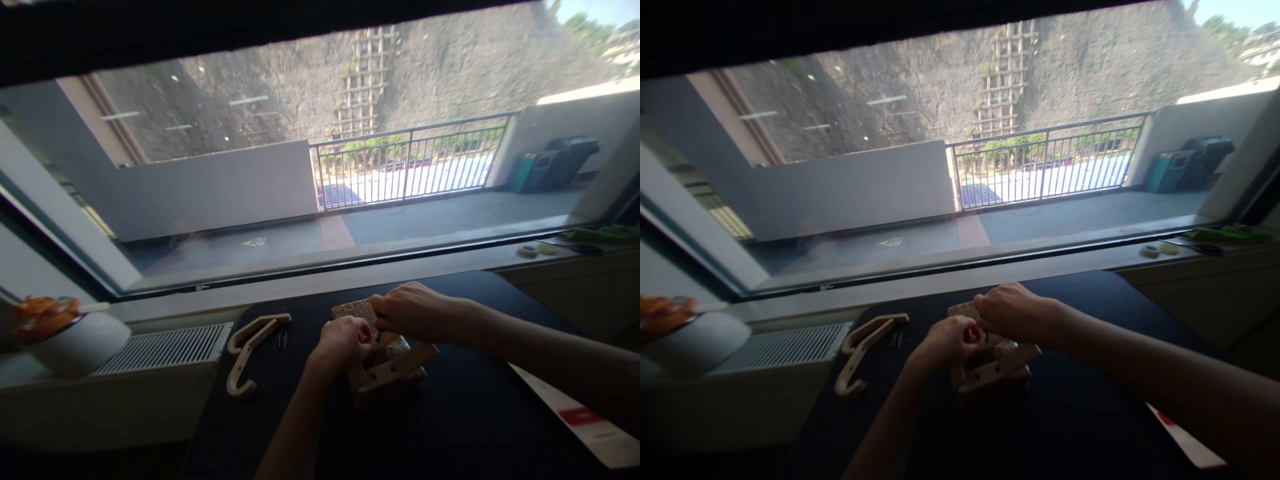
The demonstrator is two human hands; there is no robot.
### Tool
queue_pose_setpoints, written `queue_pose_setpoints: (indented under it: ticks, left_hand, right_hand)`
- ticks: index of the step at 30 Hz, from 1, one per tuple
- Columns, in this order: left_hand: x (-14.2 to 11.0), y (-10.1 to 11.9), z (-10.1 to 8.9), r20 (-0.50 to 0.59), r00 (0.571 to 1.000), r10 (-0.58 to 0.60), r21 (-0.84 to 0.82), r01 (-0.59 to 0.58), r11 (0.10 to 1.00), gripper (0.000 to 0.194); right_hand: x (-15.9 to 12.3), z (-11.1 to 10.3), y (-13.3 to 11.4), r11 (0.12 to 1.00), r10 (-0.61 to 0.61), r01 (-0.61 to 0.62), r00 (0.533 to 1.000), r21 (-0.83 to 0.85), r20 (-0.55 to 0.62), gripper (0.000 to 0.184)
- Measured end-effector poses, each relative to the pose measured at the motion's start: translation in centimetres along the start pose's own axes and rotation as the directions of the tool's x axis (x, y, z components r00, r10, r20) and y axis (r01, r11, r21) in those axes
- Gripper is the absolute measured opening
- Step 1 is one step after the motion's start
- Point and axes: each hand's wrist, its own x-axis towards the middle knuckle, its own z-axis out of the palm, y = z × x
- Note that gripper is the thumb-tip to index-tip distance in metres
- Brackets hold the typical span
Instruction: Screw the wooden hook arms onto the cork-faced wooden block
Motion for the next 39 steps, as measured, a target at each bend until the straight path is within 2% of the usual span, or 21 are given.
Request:
queue_pose_setpoints:
  ticks: [4, 7, 11, 14, 20, 25, 32, 35, 39]
  left_hand:
    - [-0.2, 0.2, -0.3, 0.012, 1.0, 0.005, -0.004, -0.005, 1.0, 0.018]
    - [-0.3, 0.3, -0.4, 0.015, 1.0, 0.005, -0.004, -0.005, 1.0, 0.018]
    - [-0.3, 0.3, -0.3, 0.009, 1.0, 0.003, -0.006, -0.003, 1.0, 0.019]
    - [-0.3, 0.2, -0.3, 0.017, 1.0, 0.001, -0.005, 0.0, 1.0, 0.02]
    - [-0.2, 0.2, -0.3, 0.016, 1.0, -0.007, 0.004, 0.007, 1.0, 0.019]
    - [-0.1, -0.1, 0.1, 0.001, 1.0, 0.003, -0.005, -0.003, 1.0, 0.02]
    - [-0.3, 0.0, -0.2, 0.002, 1.0, 0.009, -0.003, -0.009, 1.0, 0.017]
    - [-0.4, 0.0, -0.2, -0.005, 1.0, 0.016, -0.006, -0.016, 1.0, 0.016]
    - [-0.3, 0.0, -0.1, -0.007, 1.0, 0.007, 0.001, -0.007, 1.0, 0.018]
  right_hand:
    - [0.4, 0.3, -0.1, 0.997, 0.068, -0.069, 0.997, -0.032, -0.028, 0.023]
    - [0.4, 0.2, -0.3, 0.995, 0.074, -0.077, 0.996, -0.058, -0.043, 0.024]
    - [-0.2, -0.4, -0.3, 0.997, 0.038, -0.039, 0.999, -0.073, -0.024, 0.023]
    - [-0.7, -0.7, -0.1, 0.999, 0.0, -0.001, 1.0, -0.041, -0.021, 0.015]
    - [-0.6, 0.0, 0.3, 0.993, -0.112, 0.113, 0.994, 0.034, -0.009, 0.008]
    - [-0.1, 0.0, 0.0, 0.997, -0.076, 0.076, 0.997, 0.009, 0.014, 0.016]
    - [0.8, 0.0, -0.6, 0.997, 0.075, -0.075, 0.997, -0.027, 0.0, 0.023]
    - [0.6, -0.2, -0.5, 0.997, 0.059, -0.059, 0.998, -0.04, -0.015, 0.024]
    - [-0.2, -0.9, -0.1, 1.0, 0.013, -0.013, 0.999, 0.003, 0.03, 0.022]
